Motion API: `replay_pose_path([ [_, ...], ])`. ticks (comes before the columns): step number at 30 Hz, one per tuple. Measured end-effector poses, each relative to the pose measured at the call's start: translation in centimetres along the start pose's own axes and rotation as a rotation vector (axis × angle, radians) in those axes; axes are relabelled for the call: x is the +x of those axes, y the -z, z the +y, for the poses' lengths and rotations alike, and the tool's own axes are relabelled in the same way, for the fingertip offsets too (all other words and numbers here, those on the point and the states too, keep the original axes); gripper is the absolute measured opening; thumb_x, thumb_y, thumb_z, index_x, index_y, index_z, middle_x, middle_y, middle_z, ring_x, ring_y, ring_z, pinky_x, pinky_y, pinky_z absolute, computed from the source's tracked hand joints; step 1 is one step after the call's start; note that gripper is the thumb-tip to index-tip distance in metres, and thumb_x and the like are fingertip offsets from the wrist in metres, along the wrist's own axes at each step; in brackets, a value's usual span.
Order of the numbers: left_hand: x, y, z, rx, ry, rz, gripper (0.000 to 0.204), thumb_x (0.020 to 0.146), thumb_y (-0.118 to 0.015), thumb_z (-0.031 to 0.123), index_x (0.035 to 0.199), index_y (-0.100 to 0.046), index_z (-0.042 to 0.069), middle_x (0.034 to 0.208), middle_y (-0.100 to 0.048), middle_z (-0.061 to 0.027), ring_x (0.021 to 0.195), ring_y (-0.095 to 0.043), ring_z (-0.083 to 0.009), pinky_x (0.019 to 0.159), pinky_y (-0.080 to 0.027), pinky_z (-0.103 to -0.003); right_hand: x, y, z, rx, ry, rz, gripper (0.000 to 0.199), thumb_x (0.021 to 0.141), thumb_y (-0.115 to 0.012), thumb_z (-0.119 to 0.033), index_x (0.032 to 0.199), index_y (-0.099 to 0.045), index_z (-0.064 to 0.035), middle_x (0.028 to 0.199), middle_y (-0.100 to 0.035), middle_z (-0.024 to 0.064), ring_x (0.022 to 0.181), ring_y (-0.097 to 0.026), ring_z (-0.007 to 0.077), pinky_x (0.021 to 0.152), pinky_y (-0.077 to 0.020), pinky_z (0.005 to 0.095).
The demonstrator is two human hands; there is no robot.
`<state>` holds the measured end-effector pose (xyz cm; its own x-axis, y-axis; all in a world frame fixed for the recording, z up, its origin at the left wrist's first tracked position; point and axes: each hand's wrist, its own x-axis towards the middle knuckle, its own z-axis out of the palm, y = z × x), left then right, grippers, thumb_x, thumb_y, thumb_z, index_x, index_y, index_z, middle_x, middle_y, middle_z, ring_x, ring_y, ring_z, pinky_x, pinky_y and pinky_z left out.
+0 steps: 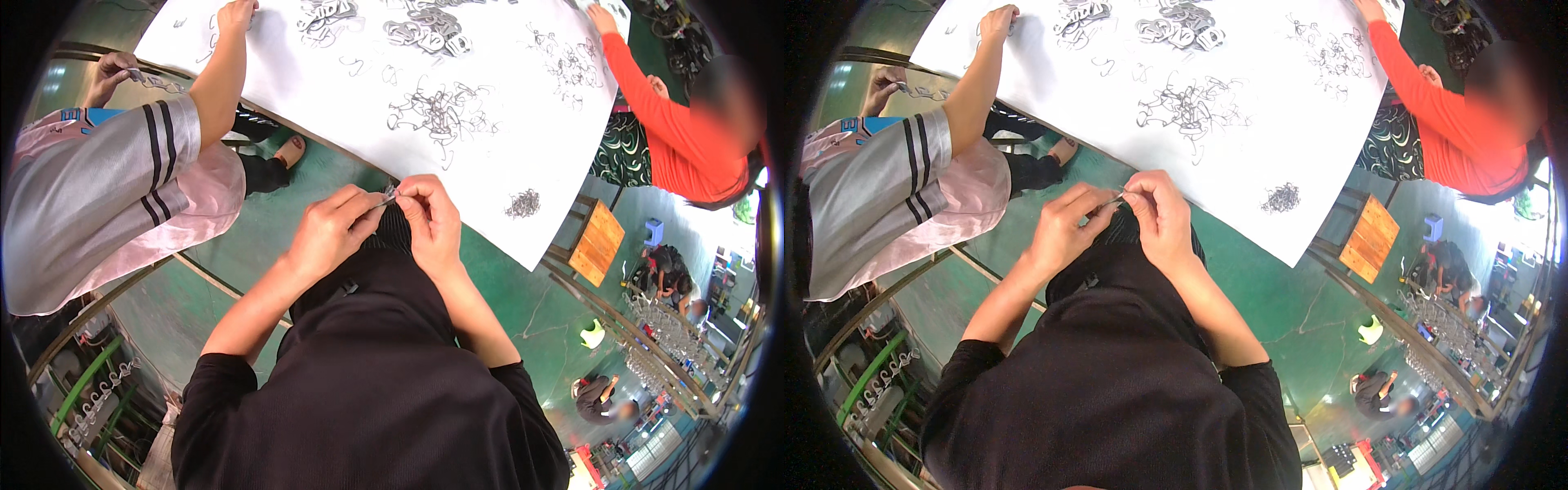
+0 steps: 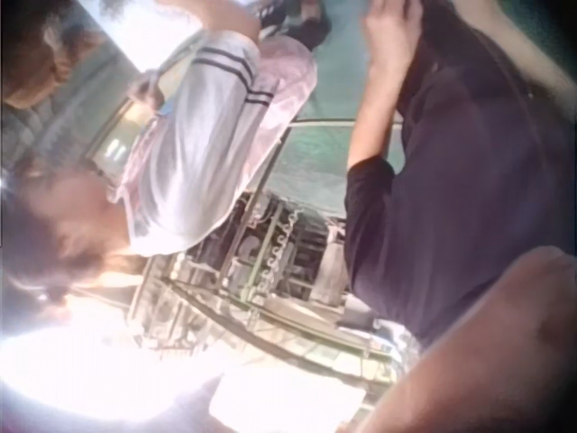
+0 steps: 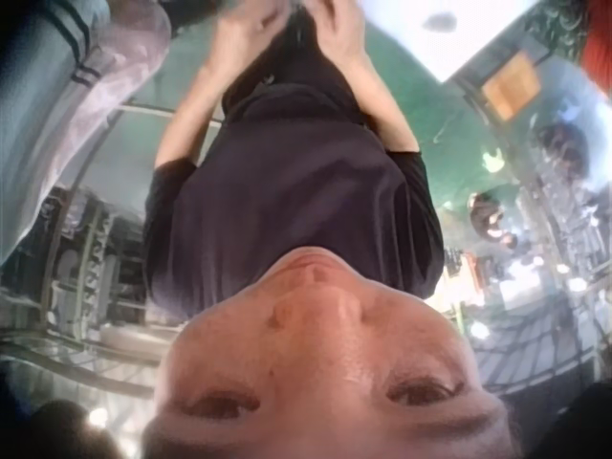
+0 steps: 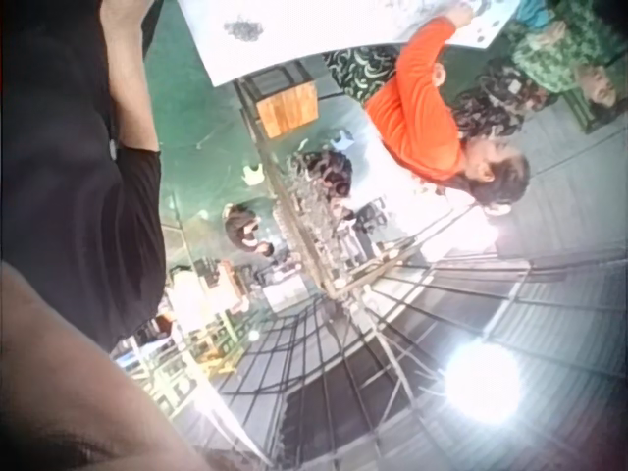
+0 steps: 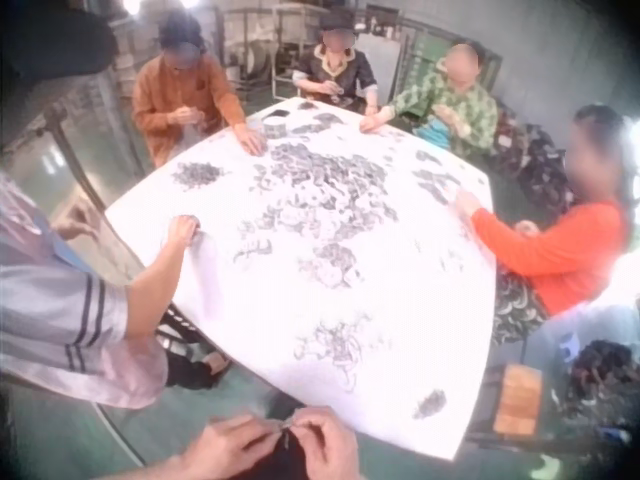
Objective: The person picks up metal components and a wire hanger from a table. They walk to a large metal rack and hang the wire, which holds several components, onto a horizontal bar before returning to the table to continue assembly.
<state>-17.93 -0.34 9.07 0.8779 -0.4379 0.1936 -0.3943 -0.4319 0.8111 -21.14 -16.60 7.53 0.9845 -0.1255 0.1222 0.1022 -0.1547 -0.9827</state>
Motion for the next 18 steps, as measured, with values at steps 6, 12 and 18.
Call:
replay_pose_path([
  [6,0.3,-0.3,0.3,-0.004,0.029,-0.016,0.017,0.075,-0.068,-0.005,0.092,-0.066,0.000,0.083,-0.064,-0.0102,0.065,-0.064,-0.0201,0.058,-0.051,-0.029,-0.9,-1.2,0.4,0.203,0.042,0.075,0.017,0.090,-0.051,0.009,0.099,-0.041,-0.0016,0.097,-0.057,0.0153,0.068,-0.055,0.0111,0.058,-0.0455,0.0217],
  [12,5.1,0.1,-4.3,-0.087,-0.006,0.059,0.014,0.086,-0.062,0.007,0.095,-0.068,-0.001,0.089,-0.067,-0.0131,0.077,-0.065,-0.0209,0.069,-0.050,-0.032,-1.9,-0.6,0.5,0.333,0.099,0.159,0.025,0.085,-0.057,0.013,0.098,-0.040,0.0001,0.093,-0.064,0.0197,0.072,-0.066,0.0181,0.062,-0.0549,0.0261],
  [18,21.5,-5.1,-14.6,0.195,0.008,0.176,0.026,0.082,-0.068,0.021,0.101,-0.068,0.004,0.092,-0.067,-0.0169,0.079,-0.064,-0.0290,0.072,-0.051,-0.039,-2.0,-0.2,0.8,0.254,0.103,0.132,0.026,0.084,-0.060,0.011,0.098,-0.042,0.0002,0.091,-0.066,0.0196,0.076,-0.068,0.0199,0.065,-0.0565,0.0282],
])
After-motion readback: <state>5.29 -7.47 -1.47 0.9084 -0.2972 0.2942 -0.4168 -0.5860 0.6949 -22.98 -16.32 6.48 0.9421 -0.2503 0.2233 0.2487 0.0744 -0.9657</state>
